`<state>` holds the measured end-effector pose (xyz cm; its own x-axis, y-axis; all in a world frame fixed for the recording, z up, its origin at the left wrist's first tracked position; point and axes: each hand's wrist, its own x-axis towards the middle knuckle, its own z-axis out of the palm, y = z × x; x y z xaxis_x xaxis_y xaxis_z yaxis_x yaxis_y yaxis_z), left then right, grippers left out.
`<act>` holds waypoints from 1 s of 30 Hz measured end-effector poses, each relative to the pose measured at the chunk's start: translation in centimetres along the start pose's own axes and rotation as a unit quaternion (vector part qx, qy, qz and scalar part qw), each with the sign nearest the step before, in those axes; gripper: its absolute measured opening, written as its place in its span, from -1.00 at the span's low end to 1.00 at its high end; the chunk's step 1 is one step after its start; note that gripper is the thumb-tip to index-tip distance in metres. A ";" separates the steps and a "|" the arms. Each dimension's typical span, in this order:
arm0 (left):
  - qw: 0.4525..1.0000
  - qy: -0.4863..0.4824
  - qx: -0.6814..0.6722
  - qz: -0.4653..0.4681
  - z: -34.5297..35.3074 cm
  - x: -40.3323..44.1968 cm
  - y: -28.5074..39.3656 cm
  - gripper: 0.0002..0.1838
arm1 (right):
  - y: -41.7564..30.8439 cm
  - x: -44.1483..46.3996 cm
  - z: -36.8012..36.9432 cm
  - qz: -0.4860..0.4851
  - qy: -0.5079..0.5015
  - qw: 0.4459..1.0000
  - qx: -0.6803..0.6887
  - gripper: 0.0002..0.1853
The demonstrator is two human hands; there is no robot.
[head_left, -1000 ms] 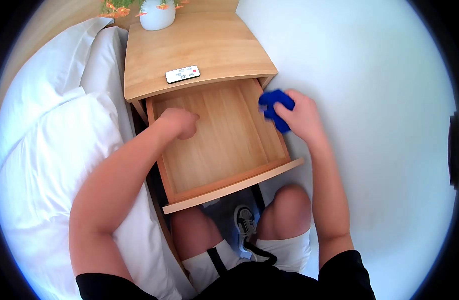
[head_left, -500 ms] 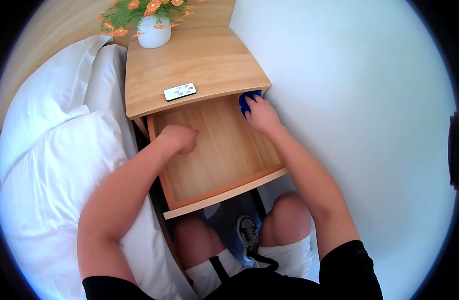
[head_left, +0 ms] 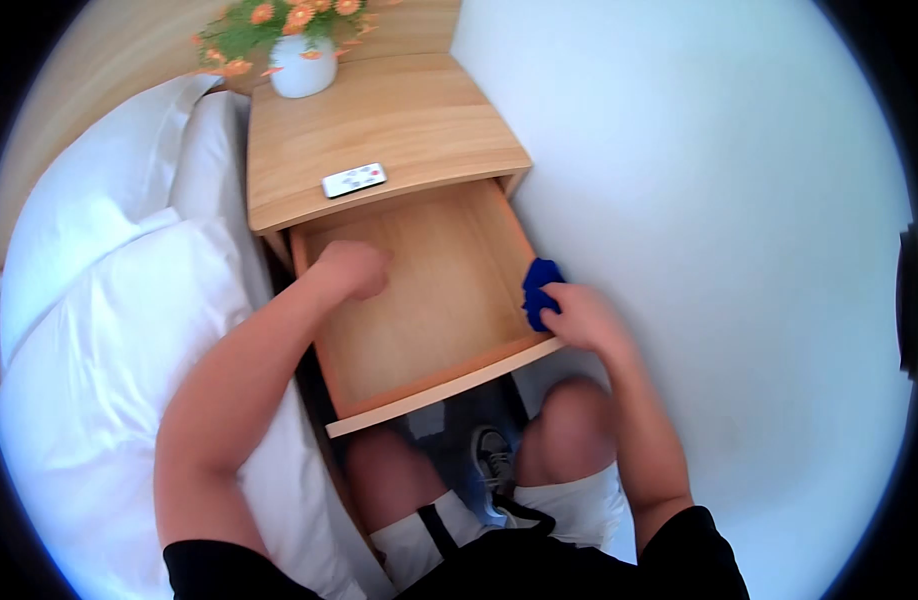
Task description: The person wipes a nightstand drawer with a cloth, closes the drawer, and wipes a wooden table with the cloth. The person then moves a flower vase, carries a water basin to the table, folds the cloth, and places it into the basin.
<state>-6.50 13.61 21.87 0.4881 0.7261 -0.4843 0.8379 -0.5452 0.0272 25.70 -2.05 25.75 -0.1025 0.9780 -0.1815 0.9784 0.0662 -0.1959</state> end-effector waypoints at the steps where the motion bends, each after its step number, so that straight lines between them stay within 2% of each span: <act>1: 1.000 0.023 -0.012 0.016 -0.5 -0.3 0.3 -0.49 | -1.1 0.2 -1.3 0.035 -0.024 0.998 -0.036 -0.63; 2: 0.998 0.047 -0.024 0.032 -1.1 -0.6 0.5 -0.51 | -2.4 0.6 -2.3 0.068 -0.046 0.994 -0.073 -0.69; 3: 0.997 0.057 -0.024 0.041 -1.4 -0.3 0.4 -0.53 | -3.7 1.2 -2.5 0.053 -0.047 0.995 -0.067 -0.69; 5: 0.990 0.105 -0.045 0.077 -1.8 -0.5 0.5 -0.56 | -6.2 2.3 -2.6 -0.027 0.061 0.998 -0.004 -0.74; 6: 0.982 0.143 -0.066 0.103 -2.3 -1.0 0.6 -0.57 | -7.5 3.5 -2.6 -0.082 0.062 0.993 0.057 -0.73; 7: 0.983 0.140 -0.065 0.095 -2.9 -1.3 1.0 -0.57 | -8.9 5.0 -2.2 -0.088 0.060 0.992 0.062 -0.73; 9: 0.964 0.222 -0.078 0.128 -4.2 -2.1 1.6 -0.56 | -11.9 8.0 -0.3 -0.129 0.005 0.960 0.248 -0.71; 12: 0.957 0.239 -0.045 0.161 -5.9 -4.1 0.8 -0.55 | -14.8 12.1 4.1 -0.166 0.033 0.938 0.303 -0.71; 14: 0.953 0.262 -0.067 0.139 -6.5 -5.0 0.5 -0.57 | -16.9 14.1 5.9 -0.153 -0.004 0.885 0.440 -0.67; 15: 0.947 0.281 -0.091 0.124 -6.8 -5.4 0.4 -0.58 | -18.4 14.9 6.6 -0.156 -0.006 0.884 0.441 -0.67; 17: 0.948 0.274 -0.099 0.124 -7.3 -6.0 0.2 -0.59 | -20.6 15.7 7.7 -0.314 0.115 0.815 0.474 -0.62; 18: 0.949 0.266 -0.110 0.126 -7.2 -6.2 0.2 -0.60 | -20.8 15.7 8.1 -0.311 0.111 0.814 0.477 -0.62; 22: 0.960 0.214 -0.102 0.150 -6.4 -5.9 0.6 -0.60 | -21.6 17.1 8.7 -0.346 -0.050 0.810 0.471 -0.61; 24: 0.955 0.176 -0.115 0.210 -5.9 -5.4 0.4 -0.61 | -21.9 15.5 9.4 -0.349 -0.103 0.804 0.471 -0.61; 26: 0.947 0.187 -0.136 0.223 -5.7 -5.4 0.5 -0.61 | -21.5 12.6 7.4 -0.494 -0.058 0.833 0.243 -0.64; 28: 0.938 0.197 -0.156 0.239 -5.6 -5.1 0.6 -0.62 | -20.6 9.5 5.7 -0.559 -0.059 0.802 0.201 -0.64; 29: 0.935 0.196 -0.162 0.247 -5.4 -4.9 0.7 -0.61 | -20.3 8.1 5.9 -0.559 -0.058 0.803 0.200 -0.64; 30: 0.932 0.194 -0.167 0.255 -5.4 -4.9 0.7 -0.60 | -20.2 6.8 6.1 -0.546 -0.130 0.799 0.217 -0.64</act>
<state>-6.93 11.95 29.00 0.8412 0.5405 0.0183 0.4698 -0.7472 0.4701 4.16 2.03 22.60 -0.9412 0.3066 0.1419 0.1325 0.7214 -0.6798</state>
